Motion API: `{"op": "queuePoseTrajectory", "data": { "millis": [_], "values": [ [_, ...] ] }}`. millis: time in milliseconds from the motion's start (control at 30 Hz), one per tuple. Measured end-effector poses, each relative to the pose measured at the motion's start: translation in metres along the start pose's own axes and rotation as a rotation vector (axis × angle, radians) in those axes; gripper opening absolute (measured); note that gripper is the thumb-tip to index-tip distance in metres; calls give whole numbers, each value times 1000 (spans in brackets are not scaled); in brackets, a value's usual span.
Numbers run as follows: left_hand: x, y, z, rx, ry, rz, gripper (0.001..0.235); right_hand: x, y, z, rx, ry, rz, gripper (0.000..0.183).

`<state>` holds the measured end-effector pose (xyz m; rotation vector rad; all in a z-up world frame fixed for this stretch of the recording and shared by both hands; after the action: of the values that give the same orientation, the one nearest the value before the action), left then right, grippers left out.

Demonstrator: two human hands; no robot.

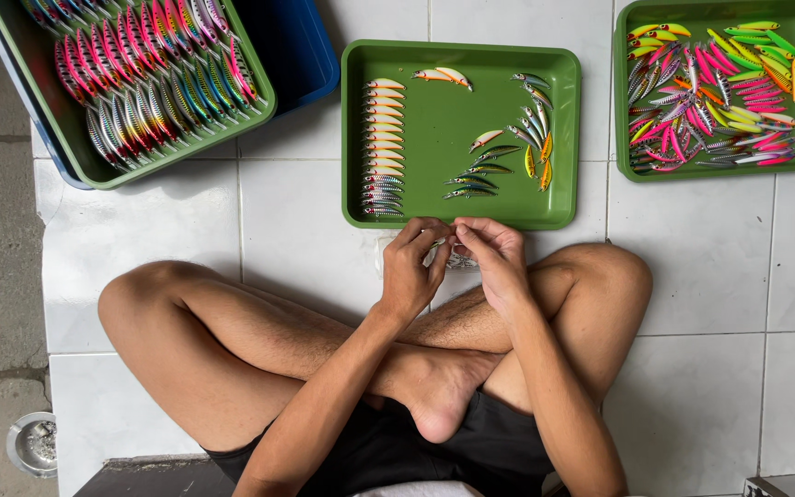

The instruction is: The person sits cross-legged on a tiled floor and repeatedly attaches small metal hooks to the tails of soft plastic fishing lures. They pick up a lure from a green tray, insert a hook, and place the finished lure back in the tray.

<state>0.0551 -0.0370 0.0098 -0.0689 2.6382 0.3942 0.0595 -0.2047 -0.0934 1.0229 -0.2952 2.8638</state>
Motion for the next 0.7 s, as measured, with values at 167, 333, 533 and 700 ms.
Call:
{"op": "queuePoseTrajectory", "data": {
  "millis": [167,333,533,700],
  "values": [
    [4,3,7,-46,5,-14,9,0,-3,-5,-25,-16,42,23],
    [4,6,16,-30,44,-34,7,19,-19,19,19,22,66,30],
    [4,8,25,8,107,-46,7,18,-18,18,128,70,25,25],
    [5,5,30,-36,128,-34,4,15,-17,19,175,90,14,24]
  ]
}}
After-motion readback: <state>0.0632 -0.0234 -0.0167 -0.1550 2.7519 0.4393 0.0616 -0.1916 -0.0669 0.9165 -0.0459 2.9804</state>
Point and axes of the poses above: each hand's wrist, its own x-axis away from the middle knuckle, its own y-axis out of the back of the hand, z = x × y, the point moved 8 cm from there along -x, towards the middle knuckle, and after that the axes turned 15 degrees about -y, right-handed, at the moved point
